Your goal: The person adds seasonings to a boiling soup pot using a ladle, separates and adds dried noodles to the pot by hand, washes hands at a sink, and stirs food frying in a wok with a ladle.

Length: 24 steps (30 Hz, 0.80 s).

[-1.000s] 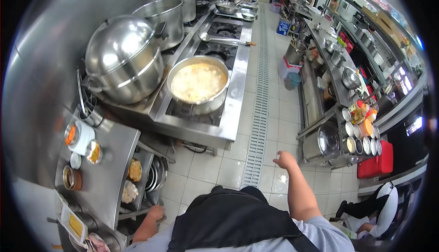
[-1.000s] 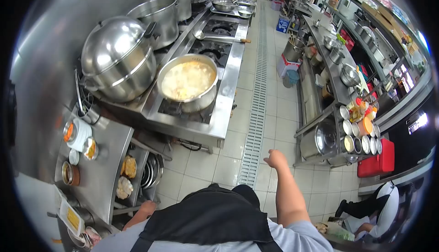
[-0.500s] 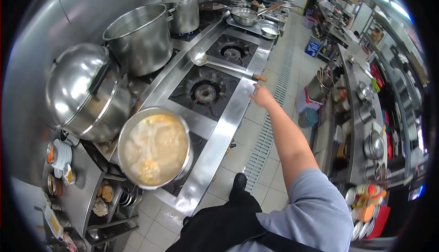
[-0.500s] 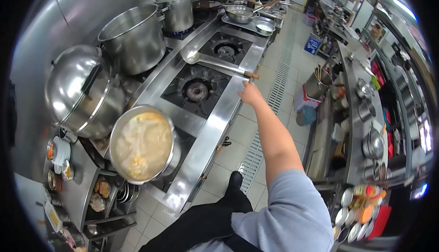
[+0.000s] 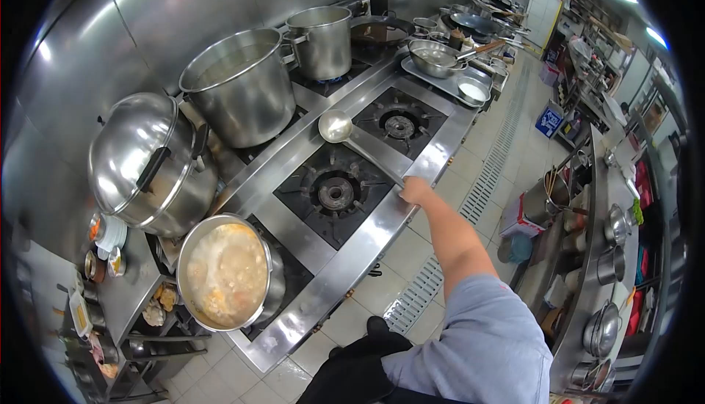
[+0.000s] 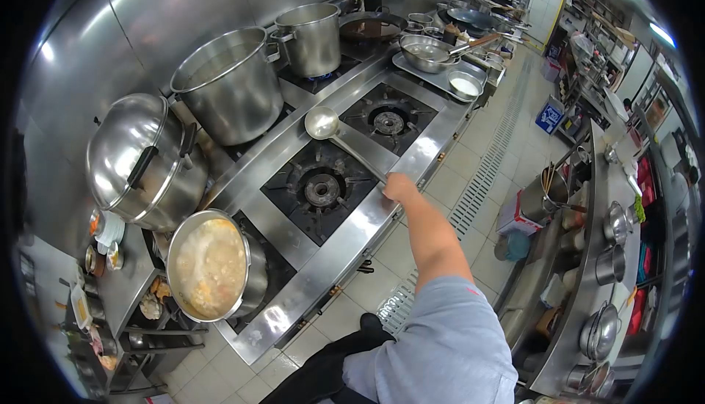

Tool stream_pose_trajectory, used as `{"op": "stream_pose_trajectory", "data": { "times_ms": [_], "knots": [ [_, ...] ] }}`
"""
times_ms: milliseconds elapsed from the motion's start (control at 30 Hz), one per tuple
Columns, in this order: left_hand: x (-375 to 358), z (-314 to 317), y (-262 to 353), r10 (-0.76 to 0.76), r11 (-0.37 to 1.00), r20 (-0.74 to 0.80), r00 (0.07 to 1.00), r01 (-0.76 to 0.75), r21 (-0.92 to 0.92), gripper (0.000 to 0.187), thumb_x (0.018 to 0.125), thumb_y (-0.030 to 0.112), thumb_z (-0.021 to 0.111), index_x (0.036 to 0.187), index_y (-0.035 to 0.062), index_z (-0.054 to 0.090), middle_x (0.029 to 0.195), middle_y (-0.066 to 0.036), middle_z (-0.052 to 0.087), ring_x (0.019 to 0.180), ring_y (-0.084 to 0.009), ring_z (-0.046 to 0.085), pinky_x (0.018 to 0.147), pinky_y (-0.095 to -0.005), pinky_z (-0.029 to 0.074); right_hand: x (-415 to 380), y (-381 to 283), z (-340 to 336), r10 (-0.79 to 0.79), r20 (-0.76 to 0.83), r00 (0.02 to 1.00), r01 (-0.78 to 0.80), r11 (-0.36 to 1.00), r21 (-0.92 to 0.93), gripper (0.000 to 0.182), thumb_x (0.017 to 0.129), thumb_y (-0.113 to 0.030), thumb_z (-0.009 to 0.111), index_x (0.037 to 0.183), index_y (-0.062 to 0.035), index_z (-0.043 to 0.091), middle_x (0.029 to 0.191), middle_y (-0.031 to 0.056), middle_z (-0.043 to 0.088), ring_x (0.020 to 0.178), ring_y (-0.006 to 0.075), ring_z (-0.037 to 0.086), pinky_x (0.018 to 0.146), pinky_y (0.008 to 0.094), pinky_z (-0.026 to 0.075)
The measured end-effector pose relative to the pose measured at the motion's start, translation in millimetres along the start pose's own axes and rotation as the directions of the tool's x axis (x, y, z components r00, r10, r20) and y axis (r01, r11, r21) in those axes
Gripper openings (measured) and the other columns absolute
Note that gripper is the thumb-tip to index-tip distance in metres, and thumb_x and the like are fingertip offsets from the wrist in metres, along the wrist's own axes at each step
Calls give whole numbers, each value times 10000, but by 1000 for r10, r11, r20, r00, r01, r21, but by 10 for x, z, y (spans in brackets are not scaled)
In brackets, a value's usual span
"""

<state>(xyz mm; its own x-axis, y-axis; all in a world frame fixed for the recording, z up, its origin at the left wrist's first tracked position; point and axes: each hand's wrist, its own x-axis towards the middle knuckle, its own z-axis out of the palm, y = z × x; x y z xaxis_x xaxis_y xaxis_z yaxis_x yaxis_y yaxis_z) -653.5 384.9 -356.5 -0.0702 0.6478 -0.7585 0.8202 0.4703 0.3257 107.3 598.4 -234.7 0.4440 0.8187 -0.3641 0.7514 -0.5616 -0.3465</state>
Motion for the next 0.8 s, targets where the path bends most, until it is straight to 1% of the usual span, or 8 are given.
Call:
{"op": "stream_pose_trajectory", "data": {
  "times_ms": [267,367,467,500,533,567,633,800],
  "knots": [
    [-436,641,-1344,23,948,194,981,-84,307,320,832,365,604,892,66,700,920,-165,687,904,-332,663,763,-473,526,-1499,-187,-726,-119,-434,893,92,992,-82,481,890,-472,588,1093,-41,651,910,193,698,874,395,666,765,485,520],
    [-502,1016,-2219,221,659,478,850,-491,570,321,823,368,607,878,67,702,907,-175,686,897,-345,665,767,-477,526,-2066,-305,-1212,-400,-479,781,437,899,-39,307,853,-214,700,1081,-21,630,851,214,665,713,331,643,670,383,503],
    [-550,780,-2144,452,777,134,882,-463,426,196,741,228,688,849,67,662,874,-133,700,900,-283,689,738,-395,546,-2859,-954,-1644,-566,-461,683,470,824,-316,316,844,-132,674,1156,-95,636,896,158,649,742,322,640,683,386,500],
    [-276,770,-2287,645,535,271,715,-675,507,197,774,209,661,869,41,624,769,-119,687,741,-238,704,644,-367,548,-3019,-1133,-1704,-618,-420,664,459,781,-424,324,814,-153,699,1136,-135,657,884,107,646,759,340,636,668,433,498],
    [-182,694,-2208,331,934,207,920,-351,67,207,816,202,630,933,31,632,701,-102,671,615,-205,680,586,-355,535,-3163,-1280,-1725,-669,-373,643,444,722,-530,337,806,-156,702,1141,-151,663,866,90,632,759,321,636,666,423,501],
    [-197,642,-2063,332,935,201,922,-349,56,207,816,202,630,933,31,632,701,-102,671,615,-205,680,586,-355,535,-3275,-1404,-1714,-710,-324,625,419,656,-628,350,798,-159,706,1146,-168,670,847,73,618,759,301,635,665,413,504],
    [-506,515,-1632,-239,887,-67,969,190,-421,221,832,211,621,938,20,655,732,-102,685,625,-204,680,598,-356,532,-3410,-1642,-1625,-778,-268,568,446,565,-694,360,788,-151,695,1147,-178,676,828,60,603,755,275,634,662,395,510],
    [-302,826,-2340,-96,959,38,995,102,-265,246,822,223,640,939,9,670,742,-121,677,655,-227,690,622,-354,535,-3371,-1978,-1249,-885,-14,466,431,241,-870,423,753,-113,629,1168,-178,680,800,15,564,740,183,621,664,333,522]
  ]
}}
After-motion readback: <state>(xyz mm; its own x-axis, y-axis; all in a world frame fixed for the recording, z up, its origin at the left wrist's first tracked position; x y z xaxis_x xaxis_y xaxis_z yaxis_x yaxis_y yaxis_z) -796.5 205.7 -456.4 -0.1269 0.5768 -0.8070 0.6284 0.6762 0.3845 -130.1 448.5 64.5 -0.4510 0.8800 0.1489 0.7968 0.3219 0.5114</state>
